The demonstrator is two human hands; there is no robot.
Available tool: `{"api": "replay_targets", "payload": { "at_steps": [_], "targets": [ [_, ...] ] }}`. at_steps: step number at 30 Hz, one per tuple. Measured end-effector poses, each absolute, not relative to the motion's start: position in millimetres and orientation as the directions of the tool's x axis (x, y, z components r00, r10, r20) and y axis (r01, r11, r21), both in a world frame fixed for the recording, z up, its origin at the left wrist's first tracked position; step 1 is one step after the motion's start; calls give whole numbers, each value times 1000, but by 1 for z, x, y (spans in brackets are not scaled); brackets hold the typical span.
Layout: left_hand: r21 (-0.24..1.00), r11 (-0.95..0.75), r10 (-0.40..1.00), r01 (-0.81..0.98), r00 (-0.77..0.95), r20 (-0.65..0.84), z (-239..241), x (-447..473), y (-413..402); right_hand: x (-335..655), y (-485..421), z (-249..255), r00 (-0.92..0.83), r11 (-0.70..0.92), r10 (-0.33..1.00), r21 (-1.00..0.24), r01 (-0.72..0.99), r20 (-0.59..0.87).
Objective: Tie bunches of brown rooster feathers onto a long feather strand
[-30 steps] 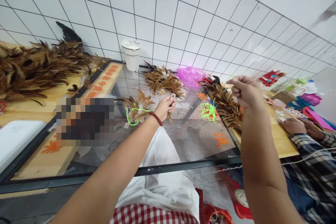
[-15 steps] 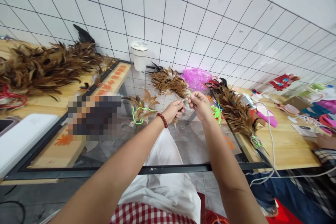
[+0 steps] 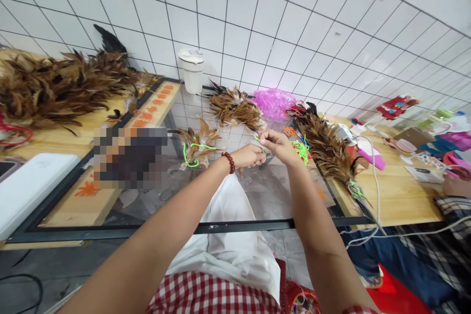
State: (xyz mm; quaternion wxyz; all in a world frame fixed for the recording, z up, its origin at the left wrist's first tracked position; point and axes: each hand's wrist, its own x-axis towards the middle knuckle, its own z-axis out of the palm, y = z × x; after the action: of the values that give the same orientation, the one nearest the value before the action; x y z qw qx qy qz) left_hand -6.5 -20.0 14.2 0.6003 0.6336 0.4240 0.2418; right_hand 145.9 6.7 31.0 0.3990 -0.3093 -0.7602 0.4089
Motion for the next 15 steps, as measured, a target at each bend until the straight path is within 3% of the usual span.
{"api": "replay_targets", "payload": {
  "at_steps": [6,15],
  "targets": [
    [973,146,768,177,600,-224,18,-8,-21,148,15,11,-445,124,888,-992,-15,117],
    [946,318,758,-65,616,-213,17,-8,-20,138,14,5,-347,-16,937,-990,-137,33]
  ]
}}
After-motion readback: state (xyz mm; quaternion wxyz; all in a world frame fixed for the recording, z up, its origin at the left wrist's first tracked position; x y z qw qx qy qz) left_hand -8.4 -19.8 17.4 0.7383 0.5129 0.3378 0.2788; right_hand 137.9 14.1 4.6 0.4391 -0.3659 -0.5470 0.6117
